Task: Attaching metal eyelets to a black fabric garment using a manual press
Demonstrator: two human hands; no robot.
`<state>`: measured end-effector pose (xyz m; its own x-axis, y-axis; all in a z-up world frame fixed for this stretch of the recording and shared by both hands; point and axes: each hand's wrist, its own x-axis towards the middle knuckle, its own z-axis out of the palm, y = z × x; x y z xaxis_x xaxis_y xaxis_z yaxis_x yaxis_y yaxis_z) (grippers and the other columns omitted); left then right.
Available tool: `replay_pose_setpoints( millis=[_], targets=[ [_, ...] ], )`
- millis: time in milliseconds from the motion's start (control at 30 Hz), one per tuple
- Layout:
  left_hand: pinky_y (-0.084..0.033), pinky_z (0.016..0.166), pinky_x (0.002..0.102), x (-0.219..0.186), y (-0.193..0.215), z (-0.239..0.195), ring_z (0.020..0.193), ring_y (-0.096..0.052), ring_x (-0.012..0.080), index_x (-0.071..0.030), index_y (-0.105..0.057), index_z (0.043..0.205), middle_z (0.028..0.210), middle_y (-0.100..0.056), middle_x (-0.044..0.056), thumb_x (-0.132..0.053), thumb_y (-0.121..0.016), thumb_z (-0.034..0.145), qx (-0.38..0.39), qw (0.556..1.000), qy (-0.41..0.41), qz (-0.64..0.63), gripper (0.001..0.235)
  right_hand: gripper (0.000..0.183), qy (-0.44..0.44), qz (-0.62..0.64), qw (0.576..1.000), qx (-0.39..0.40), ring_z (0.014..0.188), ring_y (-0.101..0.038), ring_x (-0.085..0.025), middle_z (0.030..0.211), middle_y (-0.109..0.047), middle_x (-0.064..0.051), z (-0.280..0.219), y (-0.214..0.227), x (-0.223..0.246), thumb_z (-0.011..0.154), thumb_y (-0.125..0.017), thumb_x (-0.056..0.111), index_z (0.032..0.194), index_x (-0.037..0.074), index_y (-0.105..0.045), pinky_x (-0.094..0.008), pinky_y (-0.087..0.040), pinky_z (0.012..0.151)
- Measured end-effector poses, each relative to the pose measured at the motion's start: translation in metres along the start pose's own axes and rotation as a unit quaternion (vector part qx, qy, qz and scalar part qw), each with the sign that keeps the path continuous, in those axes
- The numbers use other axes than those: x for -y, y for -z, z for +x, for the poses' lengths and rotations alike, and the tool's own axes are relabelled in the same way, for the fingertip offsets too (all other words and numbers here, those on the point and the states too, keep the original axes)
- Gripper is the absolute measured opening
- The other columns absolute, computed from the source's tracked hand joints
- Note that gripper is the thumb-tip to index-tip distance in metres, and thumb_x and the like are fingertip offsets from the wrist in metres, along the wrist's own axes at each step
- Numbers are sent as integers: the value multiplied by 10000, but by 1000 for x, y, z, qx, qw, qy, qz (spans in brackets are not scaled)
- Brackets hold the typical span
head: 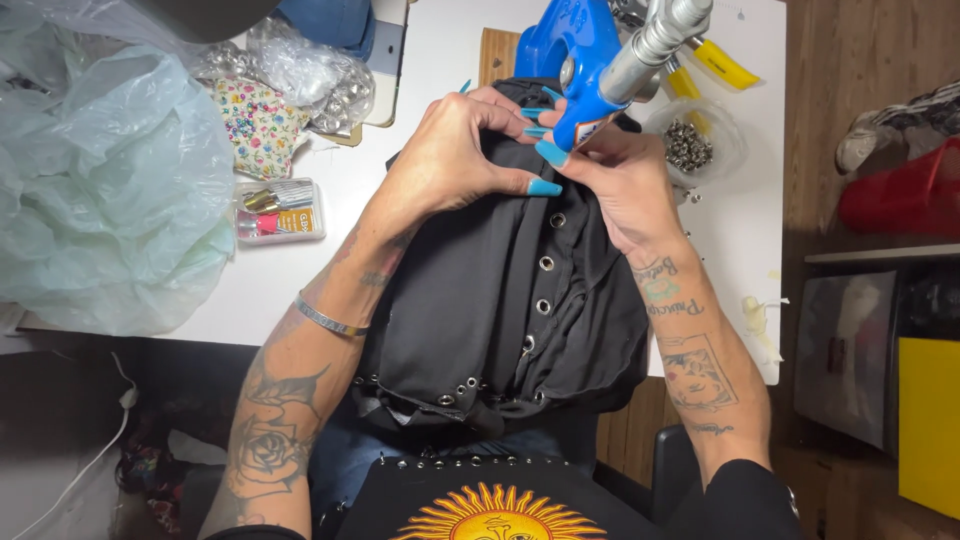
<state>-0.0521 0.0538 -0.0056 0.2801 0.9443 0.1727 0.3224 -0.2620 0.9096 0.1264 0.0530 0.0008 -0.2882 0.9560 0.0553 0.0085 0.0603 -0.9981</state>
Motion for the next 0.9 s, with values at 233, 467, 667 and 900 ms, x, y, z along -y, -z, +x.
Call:
replay_pose_setpoints(
  millis=[233,467,667,900],
  targets=[
    [-358,776,277,-5,0,-1,817,-575,94,-155,-684,826,883,-588,-52,-361,-823,539,-1,1000,24,12,380,146,-22,11,1000,-19,967,-587,-132,995,-629,-64,0,-2,-1,720,-683,35,859,61,-646,-252,-506,905],
    [-396,731,250,-5,-1,-1,806,-568,89,-161,-682,811,869,-588,-43,-346,-818,563,-1,1000,6,0,338,161,88,-106,989,-55,936,-588,-140,979,-622,-90,-8,-12,6,769,-668,22,922,51,-632,-243,-498,902],
    [-393,754,247,-3,-1,-1,813,-575,86,-137,-671,815,874,-592,-36,-354,-809,579,1,1000,-6,3,349,96,231,-262,937,-28,898,-571,-193,935,-600,-119,-12,-6,9,811,-662,-15,905,-9,-643,-282,-495,845],
    [-403,736,234,-1,-1,0,809,-572,89,-126,-678,837,879,-583,-30,-314,-814,583,-2,1000,-8,7,344,106,115,-134,984,-13,978,-589,-183,996,-605,-99,-7,-6,7,807,-637,34,912,37,-627,-260,-482,935]
  ],
)
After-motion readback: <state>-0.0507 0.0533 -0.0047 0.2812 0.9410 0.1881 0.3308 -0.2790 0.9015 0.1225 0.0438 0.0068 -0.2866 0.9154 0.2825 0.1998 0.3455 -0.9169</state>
